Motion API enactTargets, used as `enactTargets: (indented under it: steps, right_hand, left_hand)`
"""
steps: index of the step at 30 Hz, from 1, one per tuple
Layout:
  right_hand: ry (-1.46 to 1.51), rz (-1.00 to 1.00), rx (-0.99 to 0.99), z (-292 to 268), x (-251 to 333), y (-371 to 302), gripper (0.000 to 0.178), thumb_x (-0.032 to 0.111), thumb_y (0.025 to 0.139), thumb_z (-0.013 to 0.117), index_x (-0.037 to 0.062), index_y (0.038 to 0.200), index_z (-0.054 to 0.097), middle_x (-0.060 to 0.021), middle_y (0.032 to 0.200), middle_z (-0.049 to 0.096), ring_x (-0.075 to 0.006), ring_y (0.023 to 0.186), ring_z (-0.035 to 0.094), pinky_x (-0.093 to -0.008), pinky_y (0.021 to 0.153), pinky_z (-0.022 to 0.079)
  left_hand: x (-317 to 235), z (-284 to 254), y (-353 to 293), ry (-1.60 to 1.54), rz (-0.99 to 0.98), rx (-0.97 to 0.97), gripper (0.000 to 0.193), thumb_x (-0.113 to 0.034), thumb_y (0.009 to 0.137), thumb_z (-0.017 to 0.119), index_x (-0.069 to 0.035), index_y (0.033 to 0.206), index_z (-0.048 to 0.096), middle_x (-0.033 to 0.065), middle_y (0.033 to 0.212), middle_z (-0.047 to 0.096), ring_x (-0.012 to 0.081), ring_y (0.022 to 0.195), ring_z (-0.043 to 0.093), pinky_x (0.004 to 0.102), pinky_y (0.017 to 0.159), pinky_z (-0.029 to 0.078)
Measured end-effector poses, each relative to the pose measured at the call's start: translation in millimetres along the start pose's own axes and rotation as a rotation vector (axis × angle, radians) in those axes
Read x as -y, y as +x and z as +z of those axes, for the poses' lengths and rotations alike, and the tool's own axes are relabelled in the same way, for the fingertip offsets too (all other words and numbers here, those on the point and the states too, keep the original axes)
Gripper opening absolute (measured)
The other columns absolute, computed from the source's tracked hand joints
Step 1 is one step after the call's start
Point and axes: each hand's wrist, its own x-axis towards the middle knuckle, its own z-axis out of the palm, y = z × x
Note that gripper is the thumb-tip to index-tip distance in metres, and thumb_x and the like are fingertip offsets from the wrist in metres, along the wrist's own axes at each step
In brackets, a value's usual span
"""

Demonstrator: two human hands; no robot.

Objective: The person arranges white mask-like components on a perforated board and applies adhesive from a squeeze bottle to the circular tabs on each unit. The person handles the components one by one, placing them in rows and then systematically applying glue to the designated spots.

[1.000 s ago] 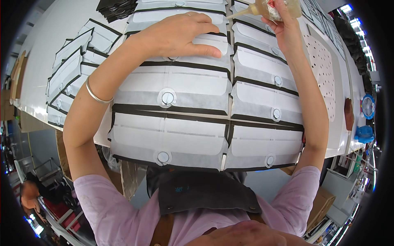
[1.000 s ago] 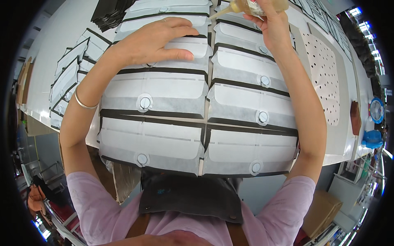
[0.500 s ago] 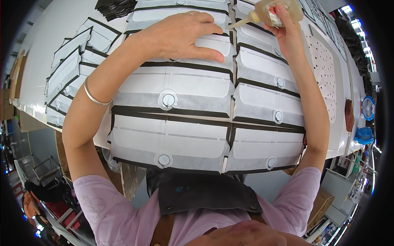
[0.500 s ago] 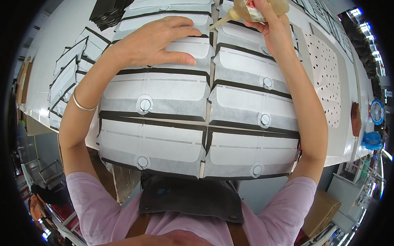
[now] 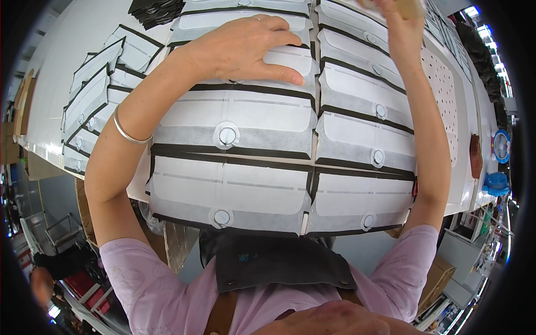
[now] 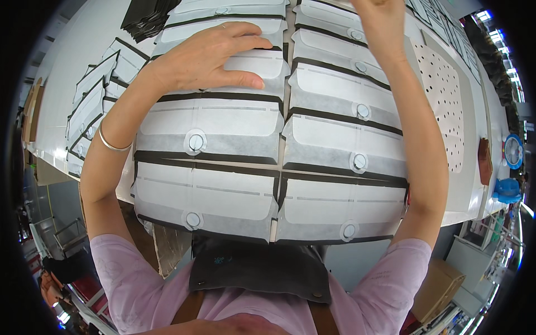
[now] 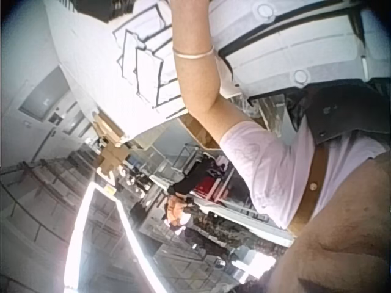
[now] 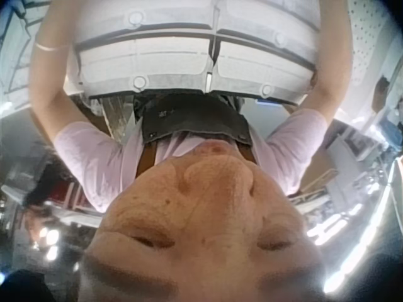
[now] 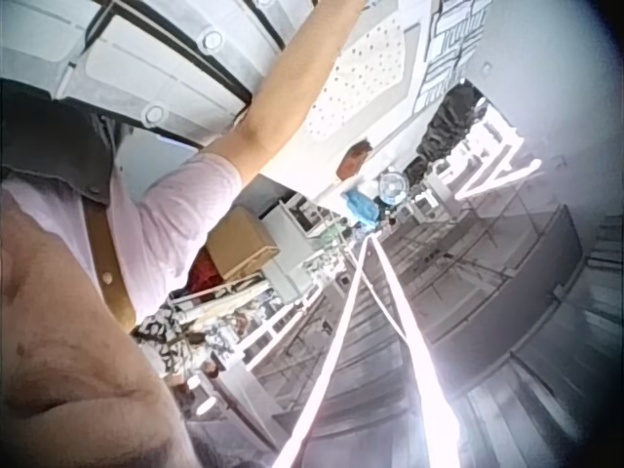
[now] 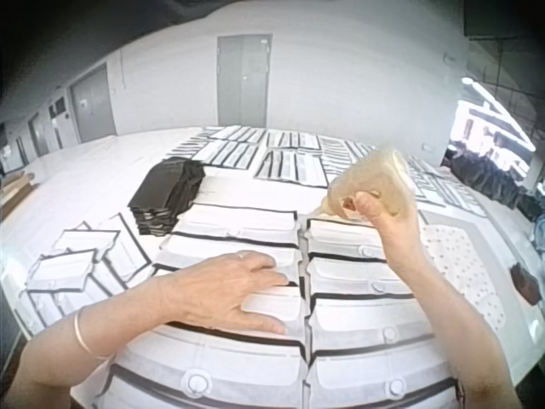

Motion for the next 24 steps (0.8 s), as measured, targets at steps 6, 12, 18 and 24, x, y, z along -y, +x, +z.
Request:
enactTargets:
  steps: [6, 12, 18, 24]
  right_hand:
    - [0.492, -0.301, -0.143, -6.7, 52.5, 14.9, 0.050, 0.040, 0.098, 0.069, 0.0052, 0.131, 0.054, -0.0111, 0.122, 0.062, -0.0186, 0.110, 0.064, -0.0323, 0.091, 0.057]
    - [0.403, 0.239, -0.120, -32.6, 21.8, -12.6, 0.046, 0.042, 0.099, 0.065, 0.0061, 0.127, 0.057, -0.0059, 0.114, 0.067, -0.0145, 0.098, 0.069, -0.0264, 0.071, 0.061]
    - [0.318, 0.388, -0.075, -12.7, 6.9, -35.3, 0.045, 0.041, 0.099, 0.066, 0.0058, 0.126, 0.058, -0.0066, 0.113, 0.068, -0.0157, 0.100, 0.070, -0.0295, 0.071, 0.061]
    - [0.325, 0.419, -0.040, -7.9, -5.1, -38.4, 0.047, 0.040, 0.098, 0.067, 0.0049, 0.127, 0.057, -0.0087, 0.115, 0.068, -0.0179, 0.101, 0.070, -0.0313, 0.074, 0.061]
  left_hand:
    - [0.7, 0.2, -2.9, 0.001, 0.001, 0.001, 0.073, -0.062, 0.090, 0.065, -0.004, 0.133, 0.060, 0.0203, 0.138, 0.056, 0.0387, 0.126, 0.054, 0.0447, 0.107, 0.045]
    - [-0.7, 6.6, 0.5, 0.055, 0.063, -0.095, 0.070, -0.061, 0.089, 0.066, -0.006, 0.133, 0.062, 0.0183, 0.136, 0.057, 0.0365, 0.129, 0.051, 0.0460, 0.110, 0.040]
    - [-20.8, 7.4, 13.7, 0.013, 0.097, -0.071, 0.069, -0.064, 0.087, 0.067, -0.010, 0.130, 0.066, 0.0156, 0.131, 0.058, 0.0343, 0.126, 0.051, 0.0472, 0.110, 0.037]
    - [-19.8, 16.5, 21.1, 0.040, 0.107, -0.068, 0.072, -0.067, 0.086, 0.065, -0.010, 0.130, 0.066, 0.0159, 0.132, 0.058, 0.0344, 0.128, 0.051, 0.0481, 0.111, 0.036]
